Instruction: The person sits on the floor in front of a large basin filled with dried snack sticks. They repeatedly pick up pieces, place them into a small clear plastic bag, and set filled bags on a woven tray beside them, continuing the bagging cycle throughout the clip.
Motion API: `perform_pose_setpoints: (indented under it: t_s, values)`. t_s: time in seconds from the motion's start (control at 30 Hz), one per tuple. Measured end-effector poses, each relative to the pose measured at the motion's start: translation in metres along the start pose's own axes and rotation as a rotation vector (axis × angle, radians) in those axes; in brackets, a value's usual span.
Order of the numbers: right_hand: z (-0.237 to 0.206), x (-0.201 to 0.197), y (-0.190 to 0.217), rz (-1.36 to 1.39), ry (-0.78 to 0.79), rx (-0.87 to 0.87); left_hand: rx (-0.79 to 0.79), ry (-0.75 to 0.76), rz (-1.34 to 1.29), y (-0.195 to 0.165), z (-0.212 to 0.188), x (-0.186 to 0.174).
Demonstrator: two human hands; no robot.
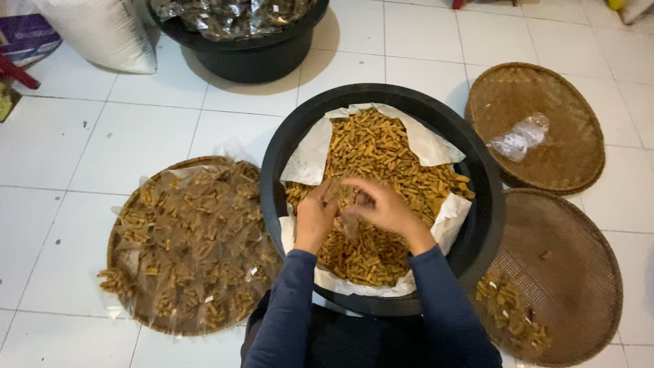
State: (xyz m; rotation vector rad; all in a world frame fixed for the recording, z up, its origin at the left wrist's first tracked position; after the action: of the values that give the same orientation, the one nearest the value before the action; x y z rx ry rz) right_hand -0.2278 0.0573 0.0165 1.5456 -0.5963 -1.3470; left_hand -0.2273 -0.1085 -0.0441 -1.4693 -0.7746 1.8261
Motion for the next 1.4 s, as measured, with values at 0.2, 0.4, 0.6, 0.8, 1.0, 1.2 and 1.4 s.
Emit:
perform_pose_setpoints:
  t_s: [0.2, 0.4, 0.6, 0.8, 1.0, 1.2, 1.4]
  values:
    - [-0.031, -0.009, 0.025, -0.334, -0.056, -0.082, 0.084, 0.036, -0.180, -0.042, -0.006, -0.004]
    - [-0.138, -0.142, 0.025, -0.024, -0.415, 0.042, 0.101, -0.137, -0.257, -0.051, -0.022, -0.042]
    - [-0.315, -0.276, 0.002, 0.099, -0.891, 0.064, 0.109, -0.116, -0.108, -0.057, -0.032, -0.050]
    - [-0.410, -0.331, -0.135, -0.502, -1.182, 0.205, 0.181, -0.098, 0.076, -0.071, -0.037, -0.049]
    - [-0.483, -0.268, -0.266, -0.379, -1.372, 0.562, 0.099, -0.075, 0.210, -0.056, -0.031, -0.051]
    - [-0.478, -0.186, -0.314, -0.167, -1.307, 0.838, 0.116, -0.064, 0.299, -0.039, -0.023, -0.046]
    - [-0.468, -0.150, -0.310, -0.169, -1.352, 0.768, -0.030, 0.030, 0.187, -0.022, -0.024, -0.025]
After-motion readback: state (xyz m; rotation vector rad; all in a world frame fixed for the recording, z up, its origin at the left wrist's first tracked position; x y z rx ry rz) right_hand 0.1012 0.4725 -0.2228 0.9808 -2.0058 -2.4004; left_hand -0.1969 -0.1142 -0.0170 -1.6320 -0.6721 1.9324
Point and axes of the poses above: each hand's wrist, its own z-axis towards the middle knuckle, its own x-axis out of the palm, y = z × x, the point moved 10 cm from there along z, towards the middle knuckle, and after that the axes turned 14 degrees about z, right-handed, at the moved point
